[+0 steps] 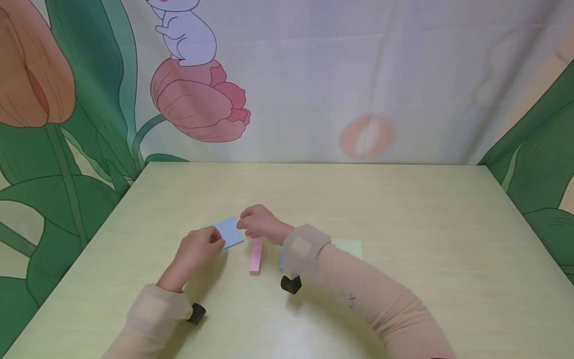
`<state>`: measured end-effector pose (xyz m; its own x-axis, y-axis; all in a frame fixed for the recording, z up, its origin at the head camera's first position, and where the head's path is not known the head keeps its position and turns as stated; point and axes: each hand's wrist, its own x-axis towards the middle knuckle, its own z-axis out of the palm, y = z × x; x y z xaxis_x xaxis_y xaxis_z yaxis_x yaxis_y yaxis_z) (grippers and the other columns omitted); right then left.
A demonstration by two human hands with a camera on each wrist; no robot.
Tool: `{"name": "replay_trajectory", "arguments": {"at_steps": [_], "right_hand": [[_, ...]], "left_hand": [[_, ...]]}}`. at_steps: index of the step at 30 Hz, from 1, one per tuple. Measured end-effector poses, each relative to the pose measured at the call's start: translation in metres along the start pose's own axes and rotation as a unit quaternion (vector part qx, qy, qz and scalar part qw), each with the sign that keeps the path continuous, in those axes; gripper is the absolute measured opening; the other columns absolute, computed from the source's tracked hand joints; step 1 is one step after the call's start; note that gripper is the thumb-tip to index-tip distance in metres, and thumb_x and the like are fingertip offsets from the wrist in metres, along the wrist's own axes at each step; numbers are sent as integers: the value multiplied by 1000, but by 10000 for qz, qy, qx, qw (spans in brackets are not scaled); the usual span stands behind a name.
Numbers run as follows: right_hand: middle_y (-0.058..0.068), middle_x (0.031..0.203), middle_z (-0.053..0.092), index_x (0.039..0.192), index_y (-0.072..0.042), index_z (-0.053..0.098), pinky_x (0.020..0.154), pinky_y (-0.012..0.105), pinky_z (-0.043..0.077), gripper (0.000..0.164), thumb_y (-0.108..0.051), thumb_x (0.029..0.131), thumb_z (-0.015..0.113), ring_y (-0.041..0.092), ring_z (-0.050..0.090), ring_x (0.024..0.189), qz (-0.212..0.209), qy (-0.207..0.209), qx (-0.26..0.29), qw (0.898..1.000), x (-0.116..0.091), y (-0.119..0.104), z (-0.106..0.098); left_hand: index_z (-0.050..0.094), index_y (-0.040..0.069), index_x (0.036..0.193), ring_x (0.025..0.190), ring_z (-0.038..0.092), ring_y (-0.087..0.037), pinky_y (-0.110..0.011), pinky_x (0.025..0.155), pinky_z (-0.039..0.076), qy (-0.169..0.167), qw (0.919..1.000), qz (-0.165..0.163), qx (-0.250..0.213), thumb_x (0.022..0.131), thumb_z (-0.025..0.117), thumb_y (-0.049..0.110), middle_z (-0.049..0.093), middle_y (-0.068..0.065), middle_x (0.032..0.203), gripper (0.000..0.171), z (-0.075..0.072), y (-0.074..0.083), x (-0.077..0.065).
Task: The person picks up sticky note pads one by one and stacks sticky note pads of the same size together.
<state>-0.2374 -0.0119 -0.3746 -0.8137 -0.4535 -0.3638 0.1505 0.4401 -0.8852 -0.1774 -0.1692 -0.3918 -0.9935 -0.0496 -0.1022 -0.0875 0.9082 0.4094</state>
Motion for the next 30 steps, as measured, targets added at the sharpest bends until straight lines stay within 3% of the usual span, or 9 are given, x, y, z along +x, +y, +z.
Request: {"name": "replay_trajectory", "arguments": {"at_steps": [6,14,22,30], "right_hand": [[17,126,50,130,2,38,92,38,44,50,-14,85,54,32,52,112,150,51,271,9995,3,0,7],[17,129,47,132,1,35,97,42,39,53,-15,85,54,34,47,117,292,0,417,9987,2,-1,14],[14,129,47,130,-1,39,93,39,42,54,-17,82,58,35,50,109,344,14,286,9990,6,5,23],[15,134,41,131,0,38,93,42,42,54,-17,83,56,39,48,111,334,0,272,9991,6,9,28]], "left_hand": [[57,4,84,60,48,-17,-24,51,33,15,9999,-146,13,83,55,19,59,-6,73,15,0,-7,3],[56,3,86,63,48,-20,-25,52,34,-93,9981,-607,-18,83,53,20,58,-8,77,17,-1,-13,6],[56,1,94,65,49,-20,-25,54,35,-217,9974,-687,52,84,53,22,60,-10,82,23,0,-15,7],[55,1,94,65,49,-21,-26,53,35,-240,9973,-674,141,83,55,21,60,-10,82,23,0,-17,5]]}}
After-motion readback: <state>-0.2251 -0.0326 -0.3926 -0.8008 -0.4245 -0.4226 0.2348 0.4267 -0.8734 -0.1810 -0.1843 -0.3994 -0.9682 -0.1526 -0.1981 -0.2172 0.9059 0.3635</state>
